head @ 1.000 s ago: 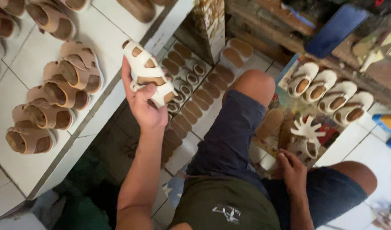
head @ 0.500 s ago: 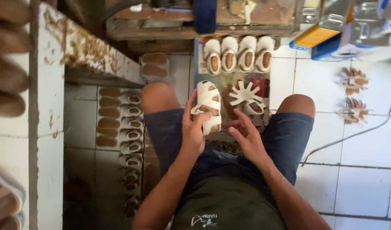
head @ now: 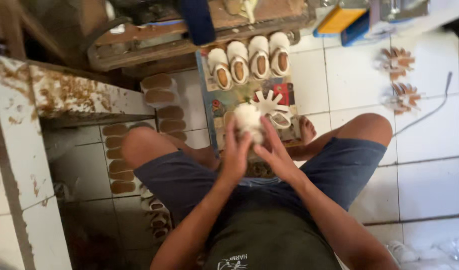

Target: The person sits on the floor and assembles wedge sandals, fitting white cut-out insole and strap pieces onto wooden wedge lasts by hand, pressing the pieces into place, then sets finished sandals aside and picks up the next last to continue assembly.

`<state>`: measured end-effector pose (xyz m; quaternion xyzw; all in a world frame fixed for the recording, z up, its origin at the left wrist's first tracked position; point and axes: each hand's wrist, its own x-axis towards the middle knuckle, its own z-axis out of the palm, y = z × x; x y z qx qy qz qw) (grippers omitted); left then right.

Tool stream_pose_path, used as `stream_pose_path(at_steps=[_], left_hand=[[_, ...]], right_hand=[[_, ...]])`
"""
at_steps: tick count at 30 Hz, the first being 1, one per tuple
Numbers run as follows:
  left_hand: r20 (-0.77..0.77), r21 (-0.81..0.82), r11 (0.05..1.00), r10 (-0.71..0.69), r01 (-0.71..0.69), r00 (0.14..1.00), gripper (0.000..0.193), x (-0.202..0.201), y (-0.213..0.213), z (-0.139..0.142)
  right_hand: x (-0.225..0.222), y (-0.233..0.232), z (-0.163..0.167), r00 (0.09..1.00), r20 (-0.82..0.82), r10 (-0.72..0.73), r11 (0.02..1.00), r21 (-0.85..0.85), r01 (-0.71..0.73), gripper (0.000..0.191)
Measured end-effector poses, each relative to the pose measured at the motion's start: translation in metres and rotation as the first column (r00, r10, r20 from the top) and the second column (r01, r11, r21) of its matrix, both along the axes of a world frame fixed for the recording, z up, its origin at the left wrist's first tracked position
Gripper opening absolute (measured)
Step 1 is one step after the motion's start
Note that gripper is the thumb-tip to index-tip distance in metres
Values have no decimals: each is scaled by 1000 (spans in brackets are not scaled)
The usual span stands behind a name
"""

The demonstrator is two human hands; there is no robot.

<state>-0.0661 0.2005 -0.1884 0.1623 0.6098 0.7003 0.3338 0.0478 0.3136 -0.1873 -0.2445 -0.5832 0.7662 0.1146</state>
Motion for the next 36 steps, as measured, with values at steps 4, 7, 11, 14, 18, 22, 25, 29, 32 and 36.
stream_pose_path(at_steps=[4, 7, 11, 14, 18, 22, 25, 29, 32, 36], left_hand=[[-56, -32, 994, -111, 109, 992, 54, 29, 26, -12], [268, -96, 995, 34, -9, 963, 67, 25, 39, -16], [354, -214, 967, 207, -136, 912, 69, -11, 44, -15], [423, -353, 911, 361, -216, 831, 69, -35, 22, -9], [383, -281, 893, 440, -351, 812, 67, -53, -10, -2], [276, -228, 885, 458, -405, 845, 69, -84, -11, -4], [204, -244, 881, 455, -405, 867, 75, -128, 15, -7], [153, -320, 871, 436, -374, 887, 77, -180, 48, 1], [146, -121, 917, 395, -380, 907, 71, -204, 62, 7], [309, -66, 899, 430, -432, 848, 68, -219, 74, 9]], right_hand=[[4, 22, 10, 995, 83, -53, 992, 116, 43, 90], [16, 28, 29, 993, 42, 109, 992, 56, -111, 97], [0, 52, 39, 971, 204, 128, 964, 206, -170, 79], [-41, 103, 28, 970, 155, -186, 866, 493, 87, 69], [-100, 171, 10, 914, -4, -405, 548, 800, 246, 98], [-136, 189, 3, 885, 175, -430, 601, 788, 136, 91], [-147, 182, 2, 870, 156, -468, 577, 800, 167, 73], [-152, 169, 8, 857, 193, -477, 668, 714, 211, 62], [-166, 165, 18, 851, -48, -524, 271, 937, 219, 76], [-195, 160, 26, 901, 231, -368, 449, 892, -46, 63]])
